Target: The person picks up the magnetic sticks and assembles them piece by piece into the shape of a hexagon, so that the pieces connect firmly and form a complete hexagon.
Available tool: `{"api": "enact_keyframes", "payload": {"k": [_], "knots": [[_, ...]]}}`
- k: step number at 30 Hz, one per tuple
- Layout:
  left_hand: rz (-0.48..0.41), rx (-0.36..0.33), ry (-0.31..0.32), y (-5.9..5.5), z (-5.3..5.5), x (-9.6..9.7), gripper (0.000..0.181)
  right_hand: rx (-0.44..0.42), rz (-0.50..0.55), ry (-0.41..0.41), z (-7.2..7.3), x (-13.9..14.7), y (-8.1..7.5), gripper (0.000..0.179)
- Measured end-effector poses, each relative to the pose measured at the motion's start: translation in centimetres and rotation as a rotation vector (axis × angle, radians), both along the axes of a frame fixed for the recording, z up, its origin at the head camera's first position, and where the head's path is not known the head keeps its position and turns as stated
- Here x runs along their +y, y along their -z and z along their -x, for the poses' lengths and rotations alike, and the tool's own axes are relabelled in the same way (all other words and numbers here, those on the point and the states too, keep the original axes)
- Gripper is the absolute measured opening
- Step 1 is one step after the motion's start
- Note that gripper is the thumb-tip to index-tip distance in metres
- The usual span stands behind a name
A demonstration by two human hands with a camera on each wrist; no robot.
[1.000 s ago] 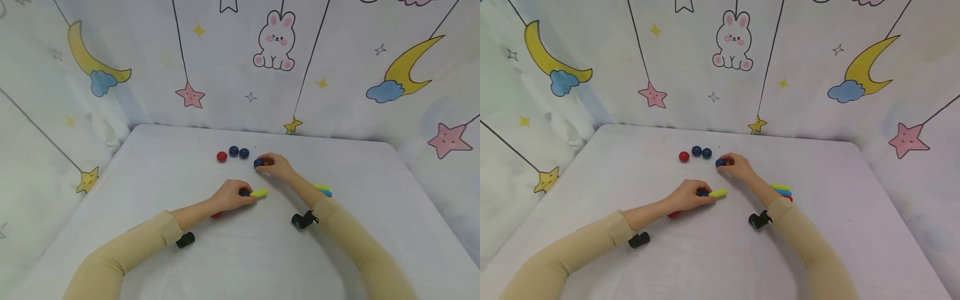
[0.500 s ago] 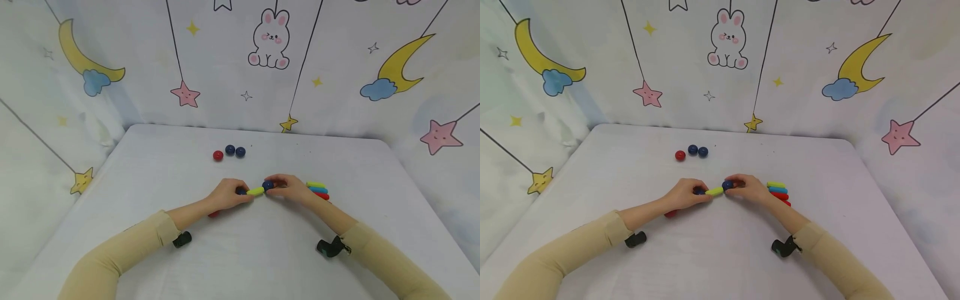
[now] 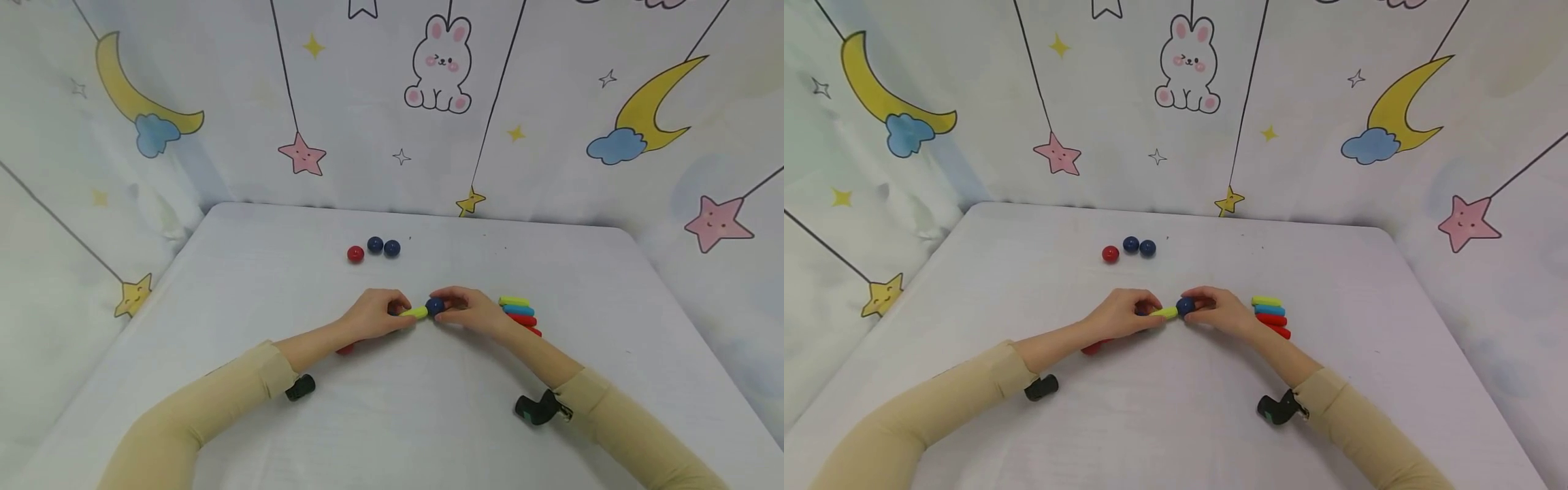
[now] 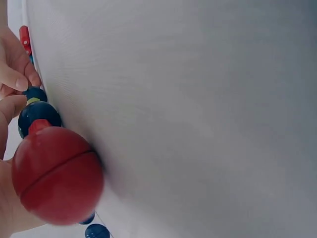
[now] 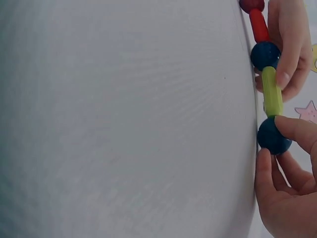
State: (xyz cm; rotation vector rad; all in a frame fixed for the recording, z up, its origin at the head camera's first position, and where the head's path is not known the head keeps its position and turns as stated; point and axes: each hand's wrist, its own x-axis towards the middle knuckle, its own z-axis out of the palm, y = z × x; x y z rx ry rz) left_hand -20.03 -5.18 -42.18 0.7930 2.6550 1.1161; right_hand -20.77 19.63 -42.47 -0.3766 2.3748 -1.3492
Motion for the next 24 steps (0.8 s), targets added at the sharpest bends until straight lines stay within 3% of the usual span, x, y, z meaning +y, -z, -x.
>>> {"api": "enact_keyframes", "payload": {"k": [8,14,17,24], "knots": [[0.035,-0.002,0.045,0.0,1.2,2.0,0.036,-0.016,0.045,-0.021,-0.2,0.1,0.0,0.045],[0.030,-0.024,0.040,-0.1,1.2,2.7,0.033,-0.020,0.060,-0.034,-0.5,0.7,-0.5,0.043],[0.021,-0.032,0.035,-0.1,1.1,2.7,0.033,0.032,0.018,-0.023,-0.5,1.7,-1.1,0.040],[0.007,-0.045,0.040,-0.1,1.0,2.8,0.035,0.262,-0.174,0.080,-0.1,7.0,-2.6,0.029]]}}
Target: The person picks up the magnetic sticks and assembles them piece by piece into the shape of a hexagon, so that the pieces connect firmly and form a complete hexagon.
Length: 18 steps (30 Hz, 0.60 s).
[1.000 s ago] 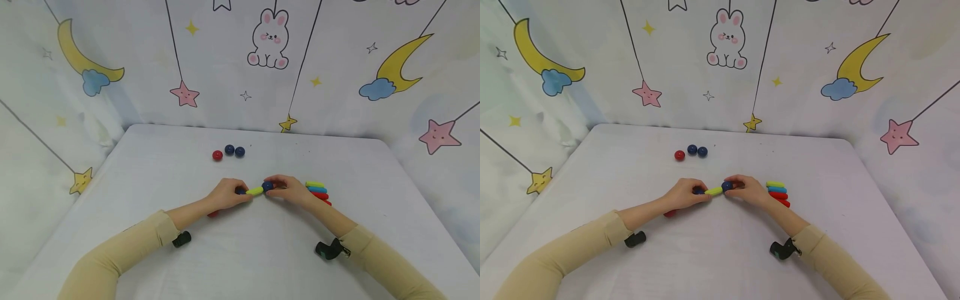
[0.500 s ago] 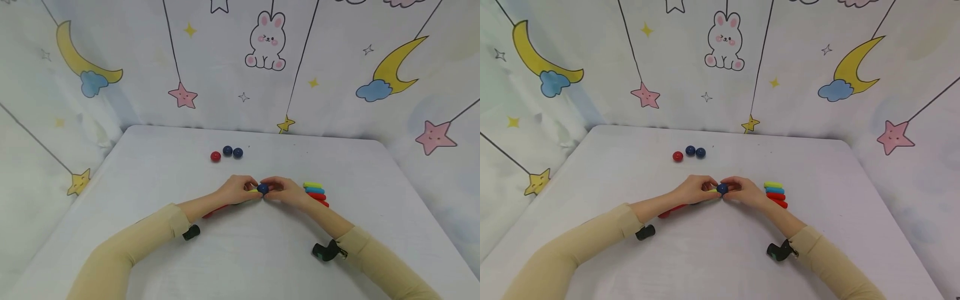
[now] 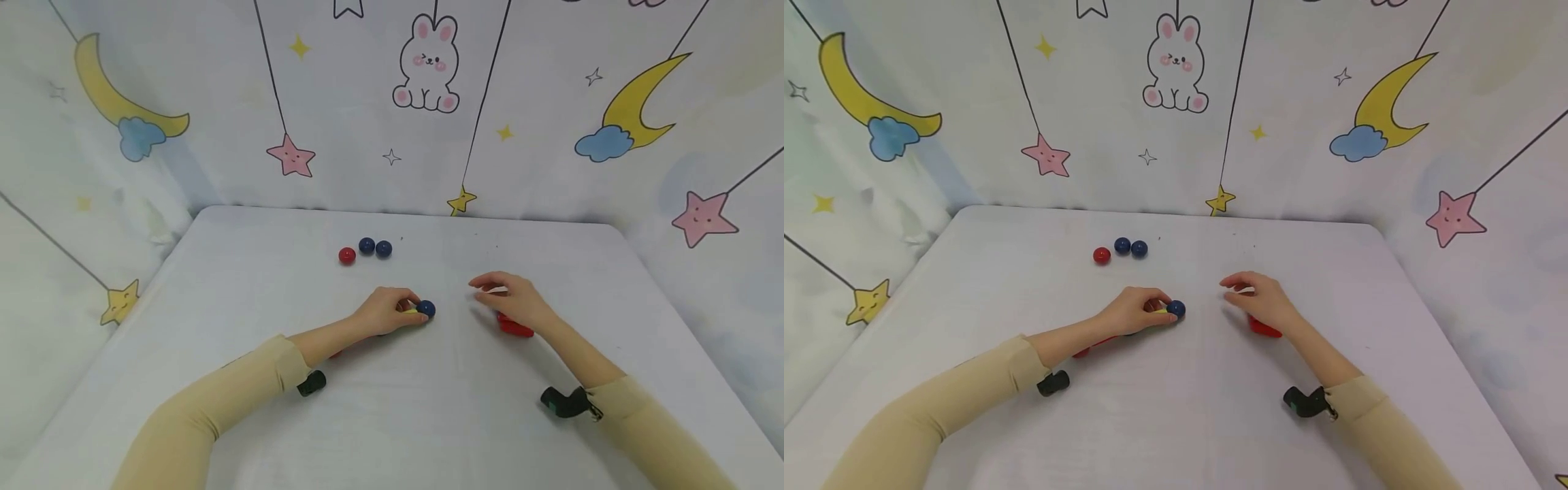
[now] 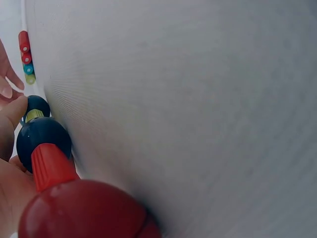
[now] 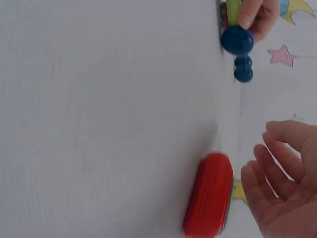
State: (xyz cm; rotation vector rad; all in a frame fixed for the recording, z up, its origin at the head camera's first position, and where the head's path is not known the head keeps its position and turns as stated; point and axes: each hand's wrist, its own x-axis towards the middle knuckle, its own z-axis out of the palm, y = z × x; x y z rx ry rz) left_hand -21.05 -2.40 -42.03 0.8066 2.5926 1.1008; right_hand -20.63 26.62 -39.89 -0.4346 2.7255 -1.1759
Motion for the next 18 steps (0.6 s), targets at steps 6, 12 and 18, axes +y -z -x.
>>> {"api": "enact_keyframes", "payload": {"k": [6,12,18], "knots": [[-0.005,-0.020,-0.004,-0.1,-0.1,0.0,0.036,0.045,-0.152,0.064,0.1,4.1,-0.5,0.028],[-0.002,-0.016,0.002,-0.1,0.0,-0.1,0.036,-0.061,-0.222,0.060,0.5,5.4,-0.3,0.031],[-0.003,-0.014,0.001,-0.1,-0.1,-0.1,0.036,-0.058,-0.222,0.014,1.7,4.2,0.4,0.029]]}}
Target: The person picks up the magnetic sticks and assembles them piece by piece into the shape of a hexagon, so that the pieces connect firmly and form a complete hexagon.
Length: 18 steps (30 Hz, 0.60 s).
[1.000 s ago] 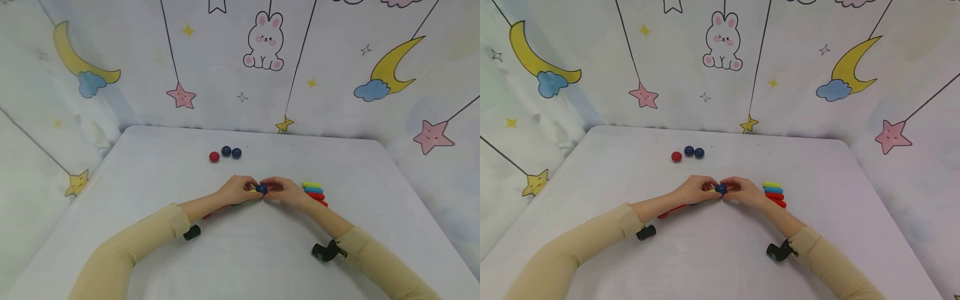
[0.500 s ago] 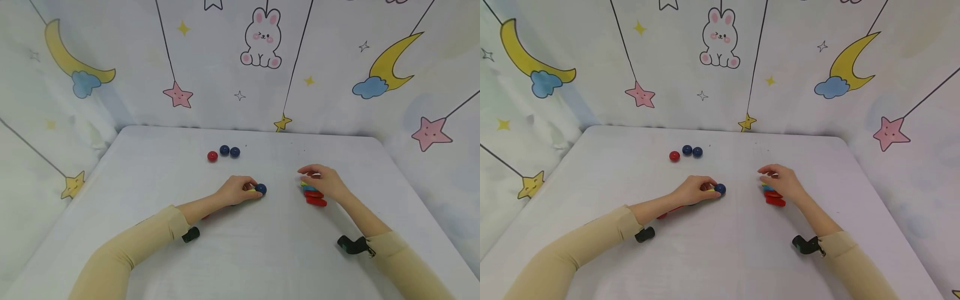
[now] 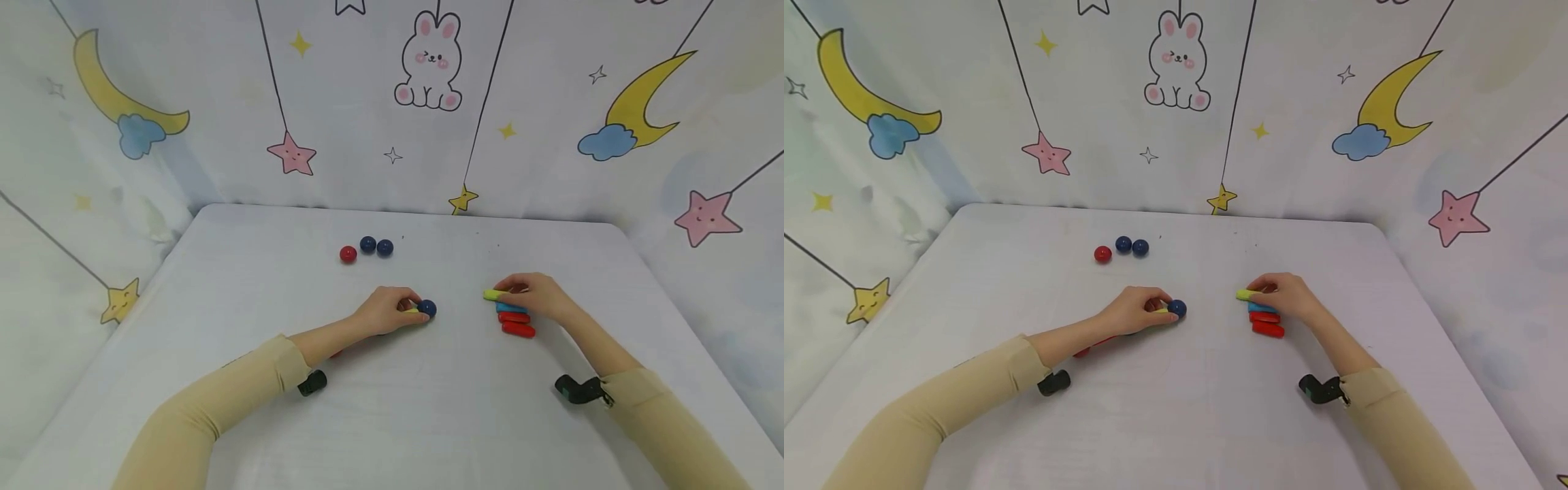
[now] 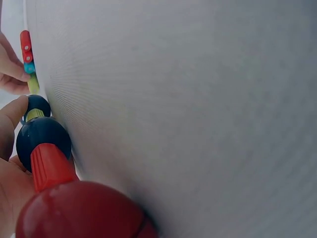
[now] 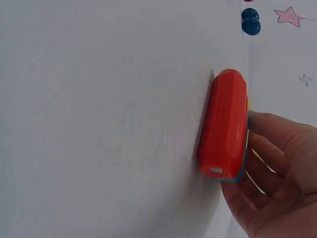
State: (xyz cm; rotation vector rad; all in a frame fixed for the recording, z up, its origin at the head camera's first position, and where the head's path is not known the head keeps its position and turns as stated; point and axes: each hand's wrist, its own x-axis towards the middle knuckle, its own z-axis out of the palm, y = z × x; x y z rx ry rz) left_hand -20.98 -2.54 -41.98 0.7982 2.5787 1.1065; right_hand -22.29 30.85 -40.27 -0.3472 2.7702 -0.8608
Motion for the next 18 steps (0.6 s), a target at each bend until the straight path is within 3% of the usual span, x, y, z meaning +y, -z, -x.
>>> {"api": "enact_keyframes", "payload": {"k": [5,13,18], "knots": [[0.003,-0.006,-0.009,-0.1,-0.1,-0.2,0.037,0.025,0.023,-0.066,0.4,-2.7,0.5,0.024],[-0.003,-0.021,-0.016,0.1,-0.2,-0.8,0.035,0.057,0.120,-0.222,-0.1,-7.0,0.9,0.023],[-0.003,-0.033,-0.023,0.2,-0.2,-1.2,0.035,0.054,0.166,-0.273,-0.2,-8.6,1.0,0.023]]}}
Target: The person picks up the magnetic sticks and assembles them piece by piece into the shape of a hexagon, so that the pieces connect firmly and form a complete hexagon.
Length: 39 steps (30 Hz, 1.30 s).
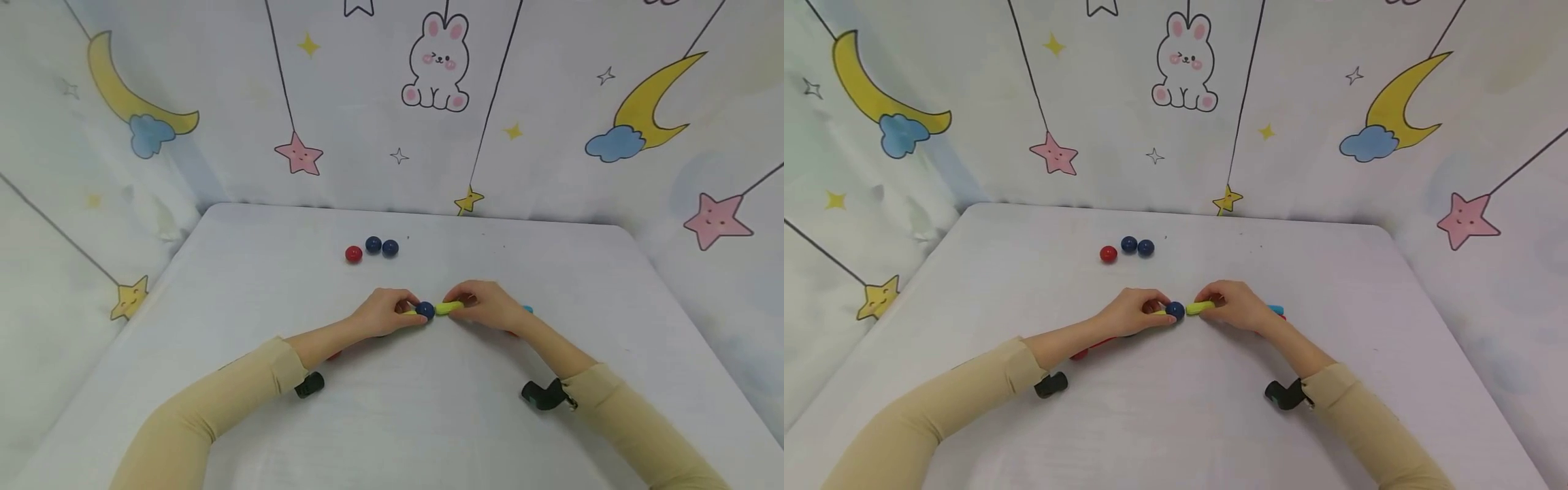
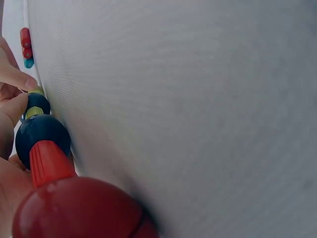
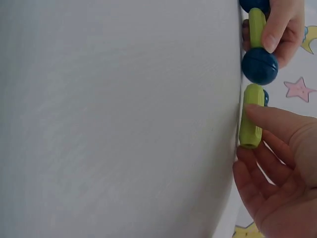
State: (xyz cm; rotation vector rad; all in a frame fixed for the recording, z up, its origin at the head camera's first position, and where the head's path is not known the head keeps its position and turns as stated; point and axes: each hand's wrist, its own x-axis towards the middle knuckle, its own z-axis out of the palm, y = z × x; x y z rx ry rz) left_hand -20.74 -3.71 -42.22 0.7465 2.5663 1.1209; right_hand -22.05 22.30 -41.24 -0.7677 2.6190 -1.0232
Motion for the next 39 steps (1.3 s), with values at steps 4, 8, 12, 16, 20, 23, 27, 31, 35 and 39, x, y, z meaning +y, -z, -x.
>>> {"api": "enact_keyframes", "payload": {"k": [4,8,12,16,20,23,27,31,35,39], "knots": [[-0.008,0.005,0.002,0.1,0.0,-0.3,0.036,0.012,0.018,-0.030,0.0,-0.6,-0.1,0.024],[-0.010,0.021,0.007,0.0,0.0,-0.6,0.035,0.004,0.036,-0.051,0.0,-1.0,-0.3,0.025],[-0.011,0.046,0.009,-0.1,0.0,-0.9,0.037,-0.010,0.042,-0.067,0.1,-1.5,-0.2,0.025],[-0.019,0.074,0.016,-0.2,0.1,-1.1,0.037,-0.015,0.048,-0.082,0.2,-2.1,-0.1,0.025],[-0.011,0.088,0.023,-0.3,0.1,-1.1,0.034,-0.018,0.067,-0.108,0.2,-2.9,0.0,0.024],[-0.003,0.102,0.021,-0.3,0.1,-1.1,0.029,-0.025,0.072,-0.122,0.3,-3.5,0.0,0.024],[-0.004,0.098,0.004,-0.2,0.0,-1.2,0.020,-0.051,0.062,-0.128,0.4,-4.3,-0.2,0.024],[-0.014,0.086,-0.012,-0.2,-0.1,-1.4,0.018,-0.080,0.056,-0.055,1.9,-5.1,-0.1,0.023],[-0.012,0.088,-0.021,-0.2,-0.2,-1.5,0.018,-0.124,0.092,0.116,4.6,-6.4,0.2,0.031],[-0.016,0.091,-0.029,-0.1,-0.3,-1.5,0.017,-0.125,0.099,0.231,7.3,-8.4,0.4,0.046]]}}
